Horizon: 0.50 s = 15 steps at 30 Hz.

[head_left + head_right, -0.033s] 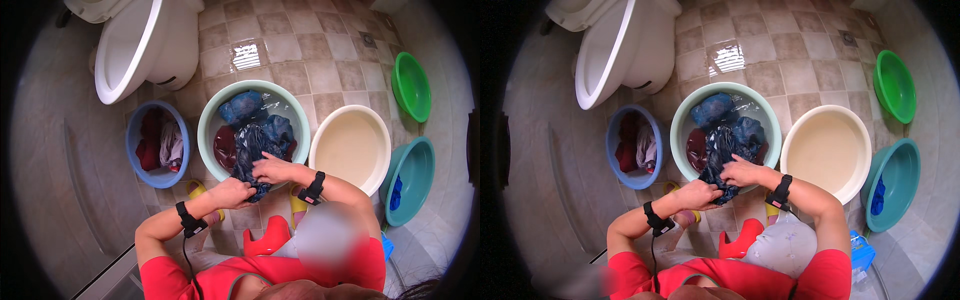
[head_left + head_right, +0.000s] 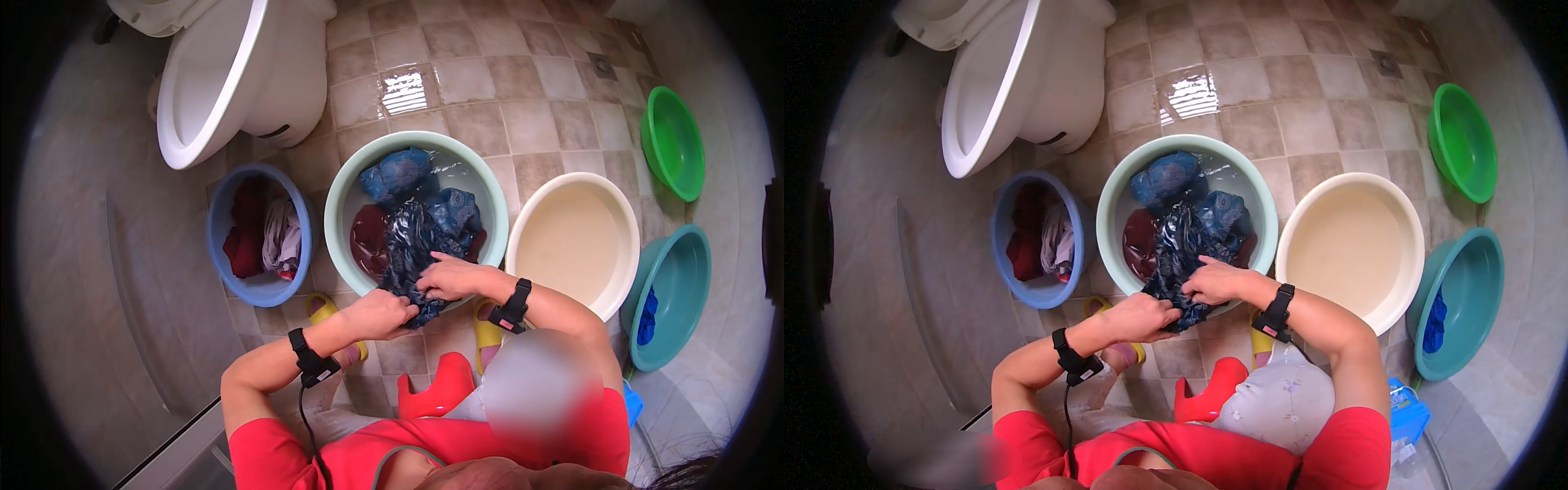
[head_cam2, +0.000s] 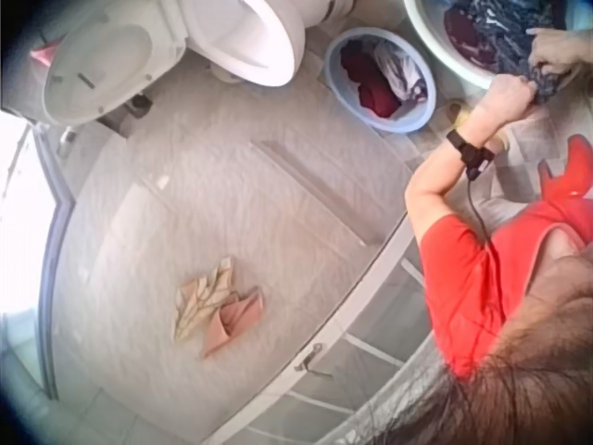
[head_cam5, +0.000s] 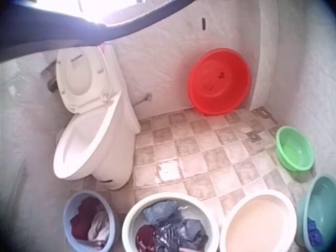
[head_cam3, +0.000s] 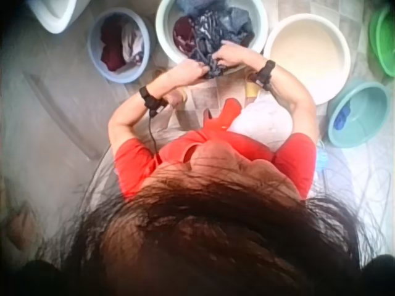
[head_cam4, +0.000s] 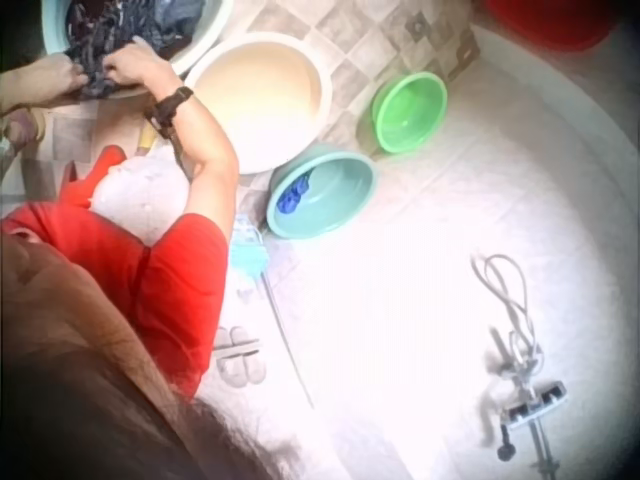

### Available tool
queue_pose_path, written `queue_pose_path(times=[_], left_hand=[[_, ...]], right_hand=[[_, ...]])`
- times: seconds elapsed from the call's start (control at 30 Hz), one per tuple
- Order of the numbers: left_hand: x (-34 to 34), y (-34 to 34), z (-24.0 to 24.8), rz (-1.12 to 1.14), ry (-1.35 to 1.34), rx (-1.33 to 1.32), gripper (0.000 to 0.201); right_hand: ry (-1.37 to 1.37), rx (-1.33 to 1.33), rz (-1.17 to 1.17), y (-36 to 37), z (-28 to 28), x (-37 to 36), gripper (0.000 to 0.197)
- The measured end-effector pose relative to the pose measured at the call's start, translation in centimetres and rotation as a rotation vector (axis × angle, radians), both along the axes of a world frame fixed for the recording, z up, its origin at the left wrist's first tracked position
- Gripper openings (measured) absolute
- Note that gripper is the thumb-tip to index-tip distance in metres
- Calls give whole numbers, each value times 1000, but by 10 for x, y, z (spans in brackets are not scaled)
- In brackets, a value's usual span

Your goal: The person washes clothes by hand in a plastic basin, scrubbing and wringing the garments before placing them into another basin.

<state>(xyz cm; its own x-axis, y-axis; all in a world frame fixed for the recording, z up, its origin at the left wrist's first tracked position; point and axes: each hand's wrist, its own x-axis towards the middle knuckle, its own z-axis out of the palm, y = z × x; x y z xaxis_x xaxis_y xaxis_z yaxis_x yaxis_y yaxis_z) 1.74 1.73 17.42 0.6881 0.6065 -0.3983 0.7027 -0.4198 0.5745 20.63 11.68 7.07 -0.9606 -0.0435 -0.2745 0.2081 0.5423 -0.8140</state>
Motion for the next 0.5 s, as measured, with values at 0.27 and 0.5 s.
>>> queue_pose_path(times=[0.27, 0.5], left_hand=[[-1, 1, 19, 7, 28, 69, 41], [14, -3, 46, -70, -56, 73, 48]], right_hand=[[427, 214, -907, 43, 1, -8, 18], [-137, 448, -634, 39, -27, -4, 12]])
